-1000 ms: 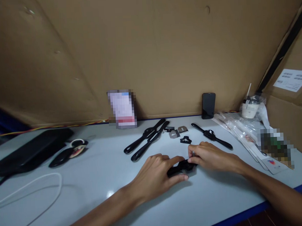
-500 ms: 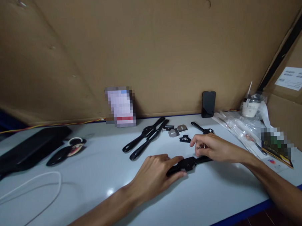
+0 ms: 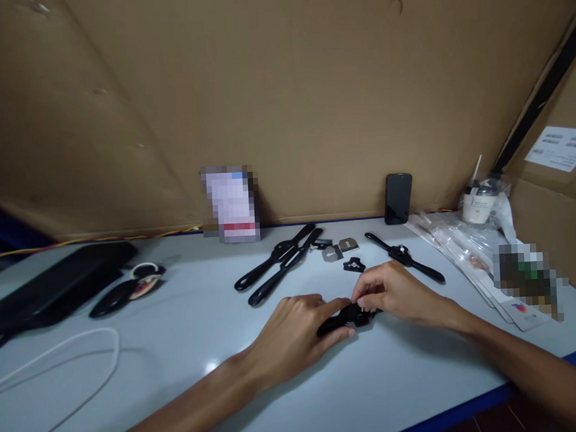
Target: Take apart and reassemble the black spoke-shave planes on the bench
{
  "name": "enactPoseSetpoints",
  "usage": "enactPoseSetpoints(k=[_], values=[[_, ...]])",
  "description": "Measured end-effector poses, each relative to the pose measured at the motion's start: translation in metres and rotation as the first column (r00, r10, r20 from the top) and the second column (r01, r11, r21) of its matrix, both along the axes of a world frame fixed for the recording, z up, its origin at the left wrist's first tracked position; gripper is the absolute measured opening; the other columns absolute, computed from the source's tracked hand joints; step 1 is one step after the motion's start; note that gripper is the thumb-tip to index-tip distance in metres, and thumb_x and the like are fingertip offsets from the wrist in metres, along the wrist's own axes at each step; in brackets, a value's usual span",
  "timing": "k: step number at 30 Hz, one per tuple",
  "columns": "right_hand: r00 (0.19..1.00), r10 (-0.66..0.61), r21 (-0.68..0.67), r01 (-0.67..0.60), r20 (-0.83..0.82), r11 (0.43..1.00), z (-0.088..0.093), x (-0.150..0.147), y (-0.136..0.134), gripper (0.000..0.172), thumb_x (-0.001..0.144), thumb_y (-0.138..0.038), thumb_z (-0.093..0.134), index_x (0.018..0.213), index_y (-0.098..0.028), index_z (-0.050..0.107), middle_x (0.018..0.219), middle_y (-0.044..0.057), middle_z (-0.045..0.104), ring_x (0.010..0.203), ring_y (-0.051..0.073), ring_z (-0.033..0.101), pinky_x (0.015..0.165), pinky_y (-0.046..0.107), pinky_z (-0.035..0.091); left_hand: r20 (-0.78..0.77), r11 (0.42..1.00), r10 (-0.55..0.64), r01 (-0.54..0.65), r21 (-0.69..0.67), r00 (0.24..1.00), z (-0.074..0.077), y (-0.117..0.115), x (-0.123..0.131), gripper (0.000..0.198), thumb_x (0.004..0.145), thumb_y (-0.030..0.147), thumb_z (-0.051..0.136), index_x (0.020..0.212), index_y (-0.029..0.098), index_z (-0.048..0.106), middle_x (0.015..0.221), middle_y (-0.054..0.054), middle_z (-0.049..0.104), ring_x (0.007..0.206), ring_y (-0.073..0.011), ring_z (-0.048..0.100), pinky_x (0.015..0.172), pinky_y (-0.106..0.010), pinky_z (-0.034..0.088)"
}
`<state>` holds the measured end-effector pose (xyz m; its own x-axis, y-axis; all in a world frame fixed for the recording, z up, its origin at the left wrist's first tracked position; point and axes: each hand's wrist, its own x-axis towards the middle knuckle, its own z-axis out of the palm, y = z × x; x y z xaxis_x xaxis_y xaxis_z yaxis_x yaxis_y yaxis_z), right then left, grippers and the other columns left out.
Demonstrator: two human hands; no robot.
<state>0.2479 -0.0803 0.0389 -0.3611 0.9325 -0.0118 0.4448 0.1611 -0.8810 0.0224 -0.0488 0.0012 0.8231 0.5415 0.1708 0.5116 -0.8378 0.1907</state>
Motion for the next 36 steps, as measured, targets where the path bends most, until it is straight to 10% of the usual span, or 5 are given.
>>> enactPoseSetpoints(k=[12,20,36], values=[[0.986,-0.015,0.067,0.004,0.166,0.998,0.006,-0.008,-0.004,0.020,0.080,0.003,0.069,0.074,-0.015,0.072,0.066,-0.003,0.066,0.062,0.010,0.057,0.067,0.024,0.043,-0.028,0.998,0.021,-0.022,-0.052,0.999,0.000,0.000,0.001,0.047,0.103,0.059,0.047,0.117,0.023,0.073,0.075,-0.006,0.069,0.064,-0.0255,0.066,0.056,-0.031,0.037],[0.908,0.033,0.355,-0.197,0.417,0.914,0.000,-0.011,-0.014,0.019,0.088,0.000,0.061,0.082,-0.016,0.070,0.083,0.004,0.068,0.080,0.016,0.058,0.076,0.028,0.042,-0.047,0.998,0.028,-0.030,-0.053,0.999,0.002,0.002,0.001,0.038,0.101,0.054,0.056,0.107,0.020,0.072,0.077,-0.005,0.072,0.068,-0.0257,0.069,0.058,-0.031,0.038],[0.897,0.055,0.314,-0.210,0.438,0.926,-0.001,-0.007,-0.012,0.018,0.090,-0.004,0.060,0.088,-0.019,0.072,0.084,0.003,0.072,0.079,0.017,0.061,0.074,0.029,0.042,-0.045,0.999,0.024,-0.025,-0.022,0.999,0.000,0.002,0.001,0.035,0.102,0.051,0.054,0.107,0.020,0.070,0.074,-0.004,0.070,0.065,-0.0235,0.068,0.057,-0.031,0.039]])
